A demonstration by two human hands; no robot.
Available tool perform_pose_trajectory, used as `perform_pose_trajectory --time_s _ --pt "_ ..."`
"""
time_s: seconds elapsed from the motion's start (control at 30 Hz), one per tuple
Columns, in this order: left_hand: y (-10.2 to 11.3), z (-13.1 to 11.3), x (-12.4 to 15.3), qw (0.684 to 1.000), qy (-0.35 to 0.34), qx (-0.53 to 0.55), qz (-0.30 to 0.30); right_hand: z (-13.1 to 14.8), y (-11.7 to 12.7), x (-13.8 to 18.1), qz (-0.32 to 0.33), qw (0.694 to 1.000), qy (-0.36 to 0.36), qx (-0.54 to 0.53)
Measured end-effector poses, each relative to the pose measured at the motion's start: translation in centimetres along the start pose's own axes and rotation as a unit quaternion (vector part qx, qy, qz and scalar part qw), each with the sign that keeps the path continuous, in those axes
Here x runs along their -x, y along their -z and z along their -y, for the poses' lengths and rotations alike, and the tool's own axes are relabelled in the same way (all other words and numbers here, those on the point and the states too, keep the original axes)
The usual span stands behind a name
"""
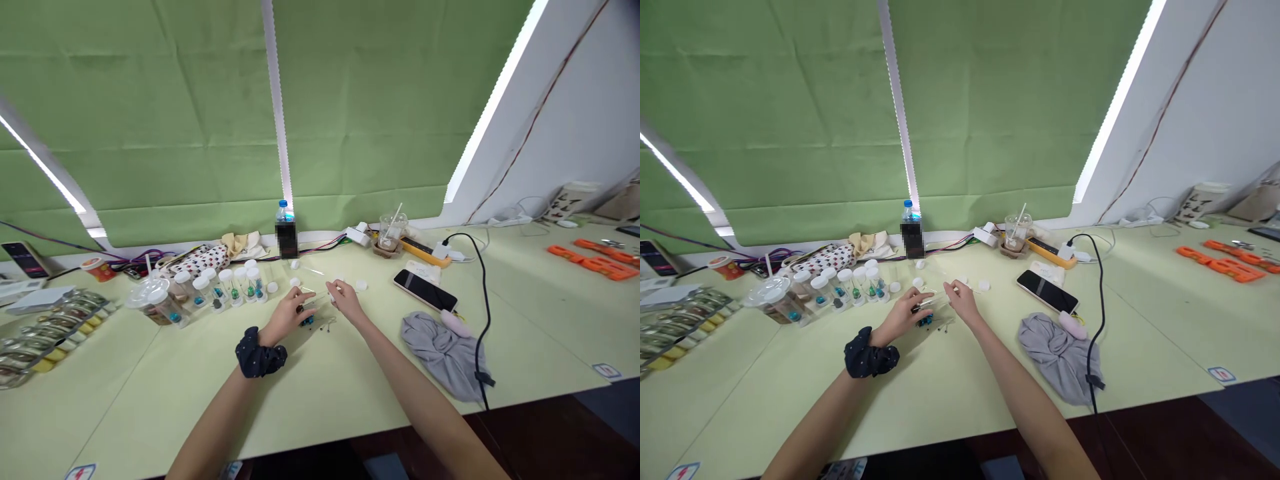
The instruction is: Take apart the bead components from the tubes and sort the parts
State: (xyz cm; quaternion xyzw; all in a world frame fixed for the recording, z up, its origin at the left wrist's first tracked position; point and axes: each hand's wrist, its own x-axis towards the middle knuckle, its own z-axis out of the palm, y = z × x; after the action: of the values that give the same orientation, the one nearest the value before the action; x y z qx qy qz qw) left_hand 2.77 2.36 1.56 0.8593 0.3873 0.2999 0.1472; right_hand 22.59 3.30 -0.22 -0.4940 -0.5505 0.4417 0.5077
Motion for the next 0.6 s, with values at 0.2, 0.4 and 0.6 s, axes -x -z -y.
perform_pose_trajectory --time_s 0.2,0.4,0.6 --pt "1.0 0.3 0.7 0.995 0.061 0.079 0.028 -0.4 -0.9 0.2 0.067 0.997 -0.014 -0.044" --pt "1.4 0.8 0.6 0.980 0.109 0.156 0.051 -0.9 -1.5 0.3 0.049 0.997 -0.009 -0.055" --pt "0.6 0.8 0.8 0.984 0.113 0.139 0.019 -0.8 -1.9 0.0 -0.014 1.000 -0.027 -0.008"
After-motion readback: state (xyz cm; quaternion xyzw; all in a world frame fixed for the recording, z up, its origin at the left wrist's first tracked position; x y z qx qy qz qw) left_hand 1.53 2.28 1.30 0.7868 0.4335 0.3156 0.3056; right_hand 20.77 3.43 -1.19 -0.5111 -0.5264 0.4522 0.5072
